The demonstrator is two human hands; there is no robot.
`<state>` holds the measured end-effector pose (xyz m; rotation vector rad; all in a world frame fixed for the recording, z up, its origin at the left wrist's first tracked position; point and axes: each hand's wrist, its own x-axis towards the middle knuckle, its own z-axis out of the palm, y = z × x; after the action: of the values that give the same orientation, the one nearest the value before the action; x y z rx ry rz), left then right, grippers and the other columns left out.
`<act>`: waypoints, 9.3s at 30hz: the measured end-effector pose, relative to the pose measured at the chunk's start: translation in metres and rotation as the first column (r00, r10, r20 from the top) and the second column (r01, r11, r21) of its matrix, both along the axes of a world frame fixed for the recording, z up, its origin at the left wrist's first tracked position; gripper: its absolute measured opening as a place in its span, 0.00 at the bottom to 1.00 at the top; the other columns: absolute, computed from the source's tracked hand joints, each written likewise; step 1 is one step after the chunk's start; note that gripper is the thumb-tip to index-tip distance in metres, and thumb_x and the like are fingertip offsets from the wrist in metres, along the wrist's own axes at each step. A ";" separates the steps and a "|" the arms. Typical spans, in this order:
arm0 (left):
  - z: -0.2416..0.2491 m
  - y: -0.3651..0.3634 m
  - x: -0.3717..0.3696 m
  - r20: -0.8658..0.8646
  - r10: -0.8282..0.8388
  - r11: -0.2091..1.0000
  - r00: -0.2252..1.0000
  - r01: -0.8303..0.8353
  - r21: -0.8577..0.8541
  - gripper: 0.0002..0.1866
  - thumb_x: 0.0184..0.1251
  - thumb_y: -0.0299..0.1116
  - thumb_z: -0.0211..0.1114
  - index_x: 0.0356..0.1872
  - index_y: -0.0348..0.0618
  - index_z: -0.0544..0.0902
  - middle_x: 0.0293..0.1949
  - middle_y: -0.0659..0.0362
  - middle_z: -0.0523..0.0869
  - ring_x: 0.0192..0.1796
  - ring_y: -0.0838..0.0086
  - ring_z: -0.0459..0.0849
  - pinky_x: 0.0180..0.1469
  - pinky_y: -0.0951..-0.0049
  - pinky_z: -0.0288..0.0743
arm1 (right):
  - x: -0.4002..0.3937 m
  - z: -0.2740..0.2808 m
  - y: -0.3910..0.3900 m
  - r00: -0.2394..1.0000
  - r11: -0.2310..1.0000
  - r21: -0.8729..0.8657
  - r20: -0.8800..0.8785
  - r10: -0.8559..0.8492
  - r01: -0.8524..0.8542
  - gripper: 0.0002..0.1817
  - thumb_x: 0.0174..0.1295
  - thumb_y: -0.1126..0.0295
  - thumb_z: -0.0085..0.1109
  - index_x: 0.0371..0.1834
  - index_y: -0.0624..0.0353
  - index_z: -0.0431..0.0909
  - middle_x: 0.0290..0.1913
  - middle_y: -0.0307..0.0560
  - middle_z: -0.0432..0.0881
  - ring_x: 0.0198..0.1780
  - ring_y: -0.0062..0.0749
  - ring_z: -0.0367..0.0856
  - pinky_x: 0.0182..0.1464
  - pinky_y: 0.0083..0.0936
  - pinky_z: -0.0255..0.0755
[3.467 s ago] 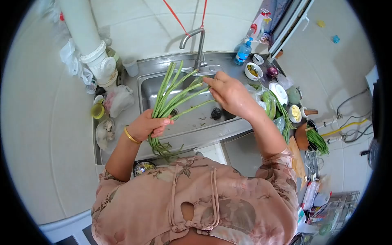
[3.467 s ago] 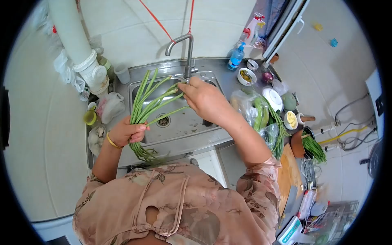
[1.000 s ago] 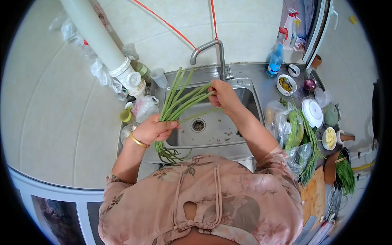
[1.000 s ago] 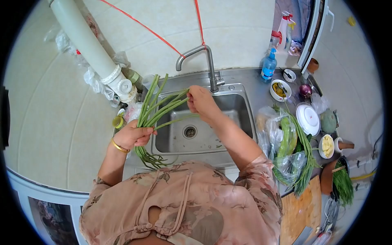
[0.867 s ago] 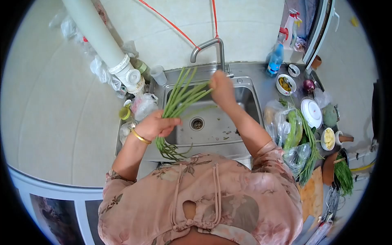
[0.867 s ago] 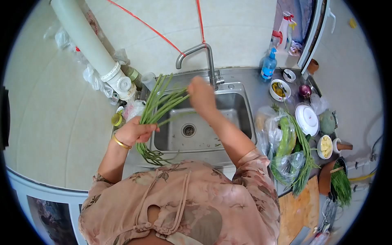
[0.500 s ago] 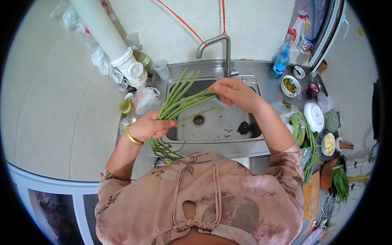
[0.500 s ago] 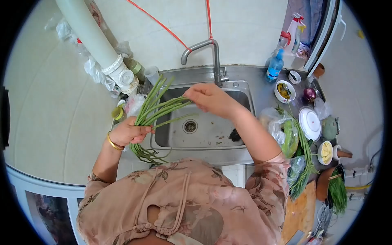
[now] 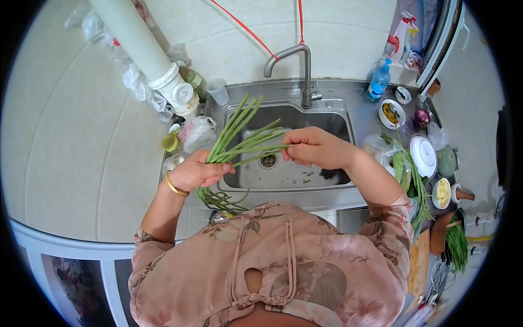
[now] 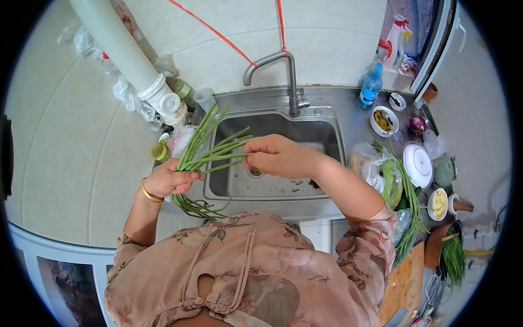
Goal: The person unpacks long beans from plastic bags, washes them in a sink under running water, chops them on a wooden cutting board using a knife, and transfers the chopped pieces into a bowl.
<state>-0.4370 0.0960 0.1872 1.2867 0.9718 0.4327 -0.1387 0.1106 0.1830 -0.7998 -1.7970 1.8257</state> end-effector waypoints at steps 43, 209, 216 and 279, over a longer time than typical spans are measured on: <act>0.001 -0.030 -0.012 -0.170 -0.031 1.000 0.985 0.031 -0.003 0.09 0.61 0.33 0.63 0.36 0.36 0.81 0.19 0.70 0.72 0.18 0.88 0.64 0.19 0.84 0.56 | -0.039 -0.003 0.062 0.952 0.977 -0.199 -0.274 -0.133 0.080 0.11 0.62 0.68 0.46 0.35 0.64 0.77 0.22 0.38 0.70 0.20 0.16 0.59 0.20 0.14 0.52; 0.169 0.126 0.031 0.846 0.338 0.591 0.413 -0.792 0.151 0.10 0.70 0.36 0.49 0.33 0.41 0.71 0.12 0.68 0.60 0.13 0.82 0.56 0.21 0.80 0.53 | -0.028 -0.163 0.113 0.850 0.872 -0.477 -0.499 -0.169 -0.106 0.16 0.64 0.65 0.48 0.53 0.59 0.69 0.35 0.39 0.73 0.39 0.25 0.74 0.42 0.25 0.70; 0.164 0.129 0.021 0.846 0.356 0.602 0.397 -0.790 0.117 0.13 0.70 0.36 0.49 0.29 0.39 0.74 0.11 0.69 0.61 0.12 0.83 0.57 0.21 0.80 0.53 | -0.016 -0.193 0.107 0.933 0.933 -0.359 -0.336 -0.129 0.000 0.12 0.65 0.66 0.49 0.45 0.60 0.75 0.30 0.36 0.73 0.31 0.17 0.70 0.32 0.17 0.65; -0.206 0.228 0.119 0.389 0.595 0.784 0.704 -0.399 -0.477 0.08 0.66 0.37 0.56 0.33 0.44 0.74 0.26 0.62 0.77 0.29 0.73 0.77 0.33 0.71 0.74 | 0.000 -0.259 0.255 0.305 0.309 0.042 -0.333 -0.892 0.950 0.06 0.63 0.68 0.53 0.37 0.58 0.72 0.32 0.40 0.74 0.34 0.21 0.71 0.40 0.18 0.67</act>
<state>-0.3183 0.3237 -0.0189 0.4868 0.8681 0.9391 -0.1391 0.3658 -0.0756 -1.1208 -0.9047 0.8067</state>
